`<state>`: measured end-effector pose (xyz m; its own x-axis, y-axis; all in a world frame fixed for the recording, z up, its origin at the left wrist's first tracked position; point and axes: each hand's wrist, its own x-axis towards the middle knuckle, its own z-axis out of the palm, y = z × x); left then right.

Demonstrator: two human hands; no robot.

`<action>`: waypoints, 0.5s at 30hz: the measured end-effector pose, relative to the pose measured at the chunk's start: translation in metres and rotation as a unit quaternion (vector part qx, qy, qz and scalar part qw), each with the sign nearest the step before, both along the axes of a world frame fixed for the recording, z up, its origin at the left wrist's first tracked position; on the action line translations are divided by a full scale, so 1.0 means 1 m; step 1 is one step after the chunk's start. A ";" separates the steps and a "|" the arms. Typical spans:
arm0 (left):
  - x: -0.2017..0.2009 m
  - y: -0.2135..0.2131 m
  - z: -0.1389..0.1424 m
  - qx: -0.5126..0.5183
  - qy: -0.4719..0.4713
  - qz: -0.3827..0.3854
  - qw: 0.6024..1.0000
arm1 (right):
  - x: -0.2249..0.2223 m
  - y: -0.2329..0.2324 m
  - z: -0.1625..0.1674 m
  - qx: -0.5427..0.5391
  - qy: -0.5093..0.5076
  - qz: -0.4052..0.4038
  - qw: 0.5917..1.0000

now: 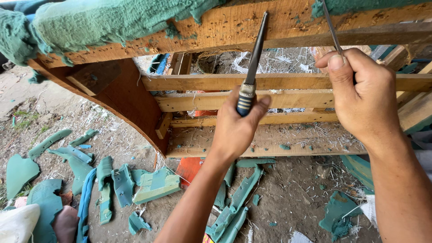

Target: The person uses a screwdriver and pliers to pry and pull away green fabric and foam from a wooden chair frame. They repeatedly insert the screwdriver under the fabric edge, lever it loose, and pull off sections, occasionally using pliers to grip and remove stubborn pieces.

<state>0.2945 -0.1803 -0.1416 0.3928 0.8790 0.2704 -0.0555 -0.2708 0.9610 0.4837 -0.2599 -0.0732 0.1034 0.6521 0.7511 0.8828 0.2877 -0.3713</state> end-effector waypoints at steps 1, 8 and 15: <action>0.007 0.000 -0.002 0.001 -0.011 0.026 1.000 | 0.000 0.000 0.000 -0.001 -0.001 0.000 1.000; 0.034 0.032 -0.029 0.268 -0.024 0.240 0.932 | 0.003 -0.002 -0.006 0.019 0.001 0.029 0.999; 0.008 0.013 -0.034 0.003 -0.102 -0.077 0.992 | 0.013 0.002 -0.011 -0.010 0.028 0.009 1.000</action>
<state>0.3023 -0.1670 -0.1754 0.4592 0.8109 0.3628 -0.2904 -0.2489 0.9240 0.4965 -0.2583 -0.0838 0.1327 0.6696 0.7308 0.8554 0.2951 -0.4257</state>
